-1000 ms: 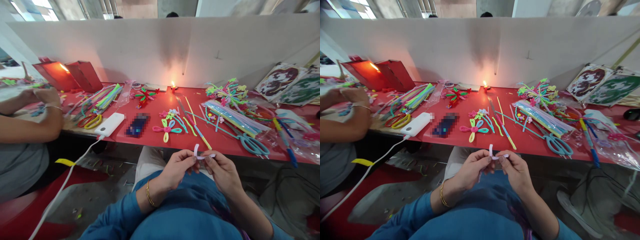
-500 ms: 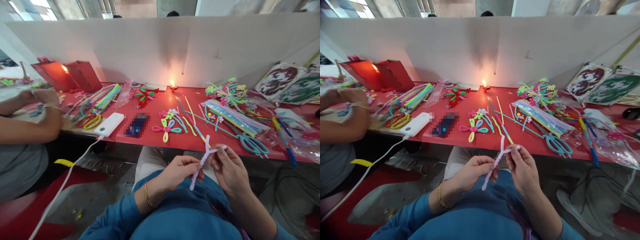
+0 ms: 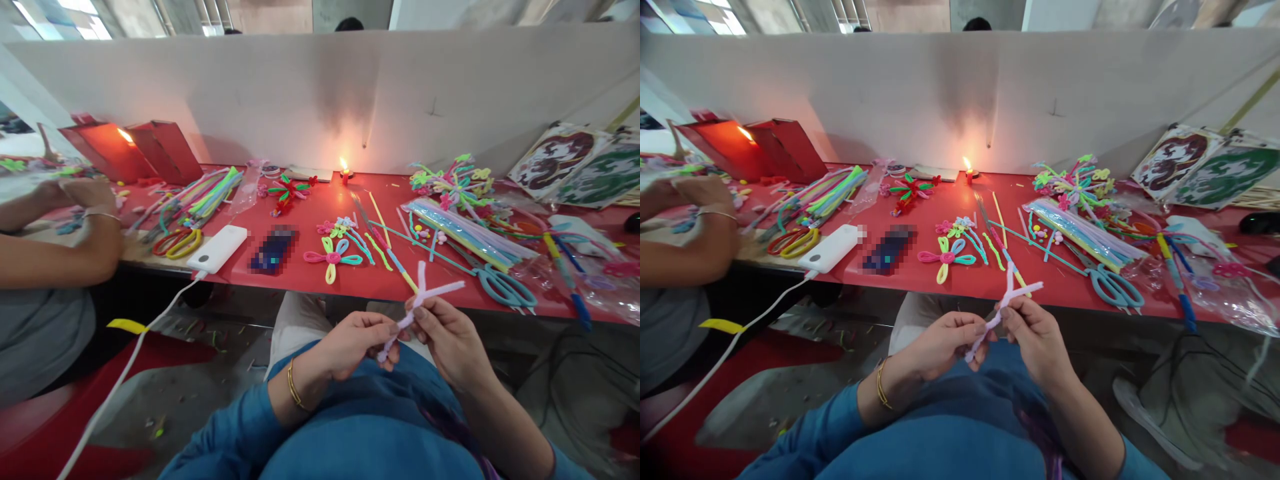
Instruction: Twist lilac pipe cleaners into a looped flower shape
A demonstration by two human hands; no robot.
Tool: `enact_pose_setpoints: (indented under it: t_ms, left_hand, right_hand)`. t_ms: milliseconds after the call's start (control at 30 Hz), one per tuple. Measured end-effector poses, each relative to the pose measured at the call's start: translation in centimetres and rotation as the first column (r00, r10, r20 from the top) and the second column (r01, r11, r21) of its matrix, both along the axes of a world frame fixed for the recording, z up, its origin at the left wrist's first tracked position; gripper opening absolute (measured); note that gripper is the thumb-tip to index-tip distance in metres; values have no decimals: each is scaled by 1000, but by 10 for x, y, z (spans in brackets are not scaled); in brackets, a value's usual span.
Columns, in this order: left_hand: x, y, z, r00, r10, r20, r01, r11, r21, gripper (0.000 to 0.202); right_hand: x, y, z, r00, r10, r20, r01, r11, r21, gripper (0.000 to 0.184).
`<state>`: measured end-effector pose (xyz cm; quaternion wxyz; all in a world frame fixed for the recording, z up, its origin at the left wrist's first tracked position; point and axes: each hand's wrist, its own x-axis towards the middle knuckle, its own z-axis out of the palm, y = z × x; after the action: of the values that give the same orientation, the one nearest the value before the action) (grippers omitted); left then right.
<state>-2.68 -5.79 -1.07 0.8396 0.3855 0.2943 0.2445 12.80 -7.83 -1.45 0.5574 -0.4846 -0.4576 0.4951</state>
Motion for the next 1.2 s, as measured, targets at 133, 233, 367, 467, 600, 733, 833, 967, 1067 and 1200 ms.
enact_pose_setpoints:
  t_ms: [133, 233, 367, 467, 600, 733, 833, 967, 1067, 1200]
  left_hand:
    - [-2, -1, 0, 993, -121, 1, 121, 992, -36, 29]
    - [-3, -3, -1, 990, -139, -20, 138, 990, -26, 28]
    - [-1, -4, -1, 992, -112, -57, 114, 992, 48, 25]
    - [-1, -4, 0, 992, -64, -109, 78, 988, 130, 23]
    - [-1, -4, 6, 970, 3, -244, 80, 941, 328, 16]
    - [-4, -3, 8, 951, 44, -307, 109, 880, 463, 14]
    - [-5, -2, 4, 941, 119, -318, 80, 831, 550, 13]
    - [-5, -1, -2, 944, 134, -302, 21, 888, 459, 16]
    - [-5, 1, -3, 977, 38, -212, 15, 970, 242, 19]
    - [-7, 1, -4, 994, -101, -41, 103, 993, 50, 24]
  right_hand:
    - [-1, 1, 6, 979, -127, -158, 132, 991, 19, 12]
    - [-2, 3, 11, 969, -120, -218, 124, 992, 8, 14]
    - [-3, 3, 12, 956, -101, -276, 95, 995, -37, 14]
    - [-4, 3, 12, 939, -97, -329, 78, 995, -69, 14]
    - [-5, 3, 11, 925, -127, -359, 106, 991, -80, 14]
    - [-6, 3, 12, 924, -139, -356, 123, 990, -66, 14]
    - [-5, 4, 12, 922, -126, -365, 112, 992, -61, 12]
    - [-5, 5, 13, 936, -67, -345, 55, 997, -46, 11]
    - [-5, 5, 15, 945, -38, -326, 31, 999, -28, 10]
    - [-5, 6, 17, 936, -33, -349, 32, 999, -7, 9]
